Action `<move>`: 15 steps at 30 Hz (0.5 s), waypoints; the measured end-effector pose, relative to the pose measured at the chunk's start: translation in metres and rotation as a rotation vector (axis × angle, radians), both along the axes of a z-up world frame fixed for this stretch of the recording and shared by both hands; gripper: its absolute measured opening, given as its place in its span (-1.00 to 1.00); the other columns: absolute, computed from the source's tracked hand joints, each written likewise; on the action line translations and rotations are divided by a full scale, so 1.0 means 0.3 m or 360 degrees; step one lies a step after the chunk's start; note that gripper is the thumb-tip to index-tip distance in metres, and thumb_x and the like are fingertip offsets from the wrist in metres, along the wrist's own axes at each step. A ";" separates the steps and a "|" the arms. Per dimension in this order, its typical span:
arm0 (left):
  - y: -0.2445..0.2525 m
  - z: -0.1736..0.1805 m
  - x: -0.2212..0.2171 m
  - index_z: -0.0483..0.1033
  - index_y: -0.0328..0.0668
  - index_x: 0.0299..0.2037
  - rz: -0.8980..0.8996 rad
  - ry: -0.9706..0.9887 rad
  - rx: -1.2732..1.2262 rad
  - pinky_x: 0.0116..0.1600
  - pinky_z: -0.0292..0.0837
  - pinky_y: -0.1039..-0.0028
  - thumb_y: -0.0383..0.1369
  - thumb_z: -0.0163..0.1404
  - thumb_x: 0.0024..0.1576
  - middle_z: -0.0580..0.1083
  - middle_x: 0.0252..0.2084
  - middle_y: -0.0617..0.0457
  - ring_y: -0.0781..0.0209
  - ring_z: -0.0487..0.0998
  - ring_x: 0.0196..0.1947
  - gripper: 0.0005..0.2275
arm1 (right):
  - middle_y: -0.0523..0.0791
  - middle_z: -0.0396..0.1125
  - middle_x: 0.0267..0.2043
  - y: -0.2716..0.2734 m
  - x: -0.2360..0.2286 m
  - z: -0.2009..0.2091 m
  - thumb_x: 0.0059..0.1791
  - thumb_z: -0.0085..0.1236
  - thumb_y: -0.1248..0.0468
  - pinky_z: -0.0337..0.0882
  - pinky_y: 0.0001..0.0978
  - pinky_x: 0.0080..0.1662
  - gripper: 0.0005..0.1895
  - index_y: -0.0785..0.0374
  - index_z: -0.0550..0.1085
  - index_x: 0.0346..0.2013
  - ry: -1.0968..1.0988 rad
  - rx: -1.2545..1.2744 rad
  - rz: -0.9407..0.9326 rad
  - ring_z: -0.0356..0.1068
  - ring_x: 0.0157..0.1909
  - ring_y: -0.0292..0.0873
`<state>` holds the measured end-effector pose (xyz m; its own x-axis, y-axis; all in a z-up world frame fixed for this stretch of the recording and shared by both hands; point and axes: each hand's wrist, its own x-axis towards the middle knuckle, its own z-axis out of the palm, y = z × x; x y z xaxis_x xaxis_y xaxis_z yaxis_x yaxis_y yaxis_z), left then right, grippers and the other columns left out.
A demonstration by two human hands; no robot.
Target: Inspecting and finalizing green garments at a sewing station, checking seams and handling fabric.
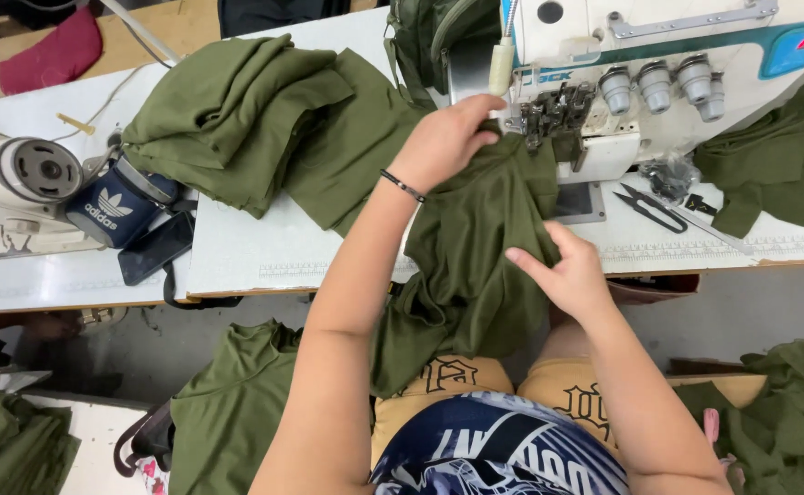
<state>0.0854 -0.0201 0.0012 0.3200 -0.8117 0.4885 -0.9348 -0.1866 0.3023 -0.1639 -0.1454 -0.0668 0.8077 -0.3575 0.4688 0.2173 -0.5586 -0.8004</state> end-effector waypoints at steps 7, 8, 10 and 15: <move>0.056 -0.025 0.047 0.53 -0.13 -0.14 0.0232 0.0292 0.0358 -0.06 0.57 0.17 -0.21 0.22 0.14 0.55 -0.25 -0.02 -0.09 0.64 -0.19 -0.77 | -0.09 0.49 -0.20 0.027 0.158 -0.087 0.05 0.36 0.14 0.47 -0.23 -0.07 -0.79 0.19 0.52 -0.24 0.0061 0.0069 -0.0097 0.48 -0.13 -0.04; 0.051 -0.033 0.041 0.52 -0.12 -0.15 0.0274 0.0316 0.0336 -0.07 0.57 0.22 -0.19 0.19 0.17 0.53 -0.27 0.02 -0.04 0.65 -0.21 -0.77 | -0.07 0.43 -0.21 0.031 0.189 -0.105 0.04 0.41 0.16 0.44 -0.22 -0.12 -0.69 0.25 0.48 -0.42 -0.0237 -0.0207 -0.0290 0.43 -0.22 0.06; 0.033 -0.082 0.049 0.49 -0.09 -0.12 0.0365 0.0258 0.0366 -0.10 0.59 0.21 -0.15 0.14 0.20 0.52 -0.25 0.01 -0.04 0.65 -0.22 -0.76 | -0.08 0.34 -0.10 0.052 0.171 -0.060 0.04 0.41 0.16 0.41 -0.19 -0.06 -0.67 0.24 0.45 -0.45 -0.0283 -0.0279 -0.0392 0.37 -0.14 0.04; -0.006 -0.127 0.030 0.44 -0.07 -0.12 0.0564 0.0145 0.0392 -0.16 0.62 0.28 -0.10 0.03 0.25 0.48 -0.22 0.06 0.01 0.66 -0.30 -0.76 | 0.05 0.19 0.13 0.036 0.138 -0.148 0.05 0.36 0.21 0.40 -0.03 0.02 -0.65 0.36 0.41 -0.43 -0.0178 -0.0176 -0.0469 0.35 -0.05 0.13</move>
<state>0.0944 -0.0220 -0.0369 0.6327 -0.7326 0.2509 -0.7715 -0.5680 0.2868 -0.1224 -0.1346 -0.1113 0.6186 -0.5099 0.5978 0.1167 -0.6927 -0.7117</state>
